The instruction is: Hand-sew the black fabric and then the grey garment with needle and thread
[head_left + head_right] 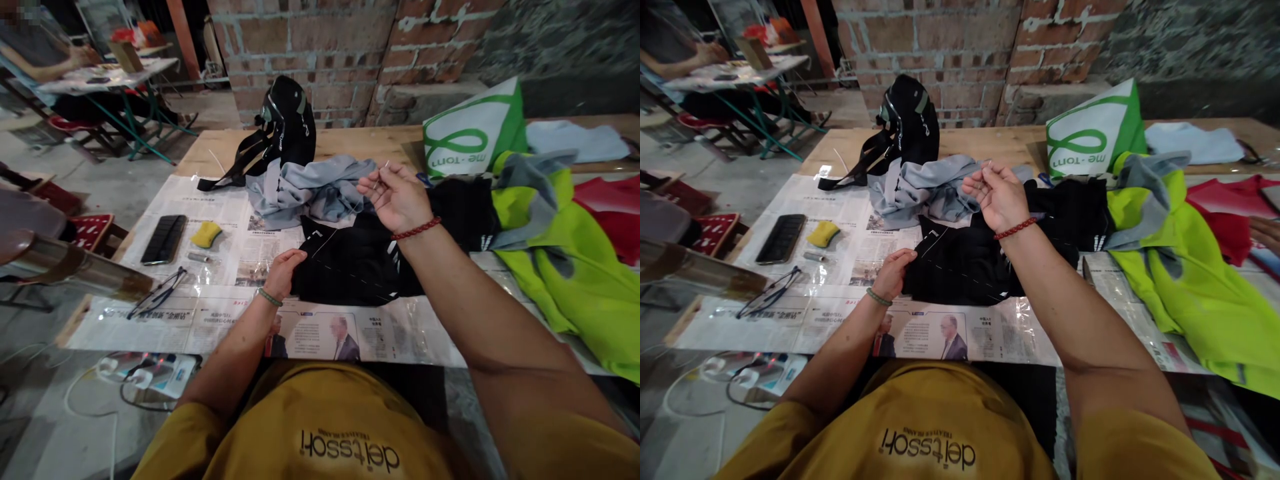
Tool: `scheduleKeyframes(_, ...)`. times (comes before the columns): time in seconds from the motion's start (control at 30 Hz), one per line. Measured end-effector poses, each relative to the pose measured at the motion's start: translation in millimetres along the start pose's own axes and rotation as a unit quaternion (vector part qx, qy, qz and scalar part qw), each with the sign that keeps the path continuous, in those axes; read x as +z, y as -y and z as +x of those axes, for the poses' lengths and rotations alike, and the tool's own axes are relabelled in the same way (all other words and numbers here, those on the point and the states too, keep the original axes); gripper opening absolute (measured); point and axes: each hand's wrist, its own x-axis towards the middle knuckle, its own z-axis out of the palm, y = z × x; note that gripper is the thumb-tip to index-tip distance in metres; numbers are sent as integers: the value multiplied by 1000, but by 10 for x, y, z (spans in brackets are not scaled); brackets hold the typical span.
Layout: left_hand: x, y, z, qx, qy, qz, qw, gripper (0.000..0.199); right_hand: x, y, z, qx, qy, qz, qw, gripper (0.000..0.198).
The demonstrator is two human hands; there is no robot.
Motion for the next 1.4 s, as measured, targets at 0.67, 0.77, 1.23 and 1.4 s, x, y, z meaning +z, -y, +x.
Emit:
scheduleKeyframes(0.67, 27, -63, -39, -6, -24, 5, 1000, 21, 194, -492, -955, 94, 33, -106, 989, 30)
scheduleKeyframes(0.77, 22, -44, -30, 3, -37, 25, 999, 19, 215, -633, -1206, 128, 66, -121, 982, 24)
scheduleKeyframes(1.23, -55, 47, -14, 72, -12, 77, 994, 16, 246, -914, -1477, 160, 144, -233, 948, 20)
scheduleKeyframes(1.4, -45, 17, -46, 88, -1, 102, 991, 12, 238, -946, -1470, 163, 144, -236, 947, 20)
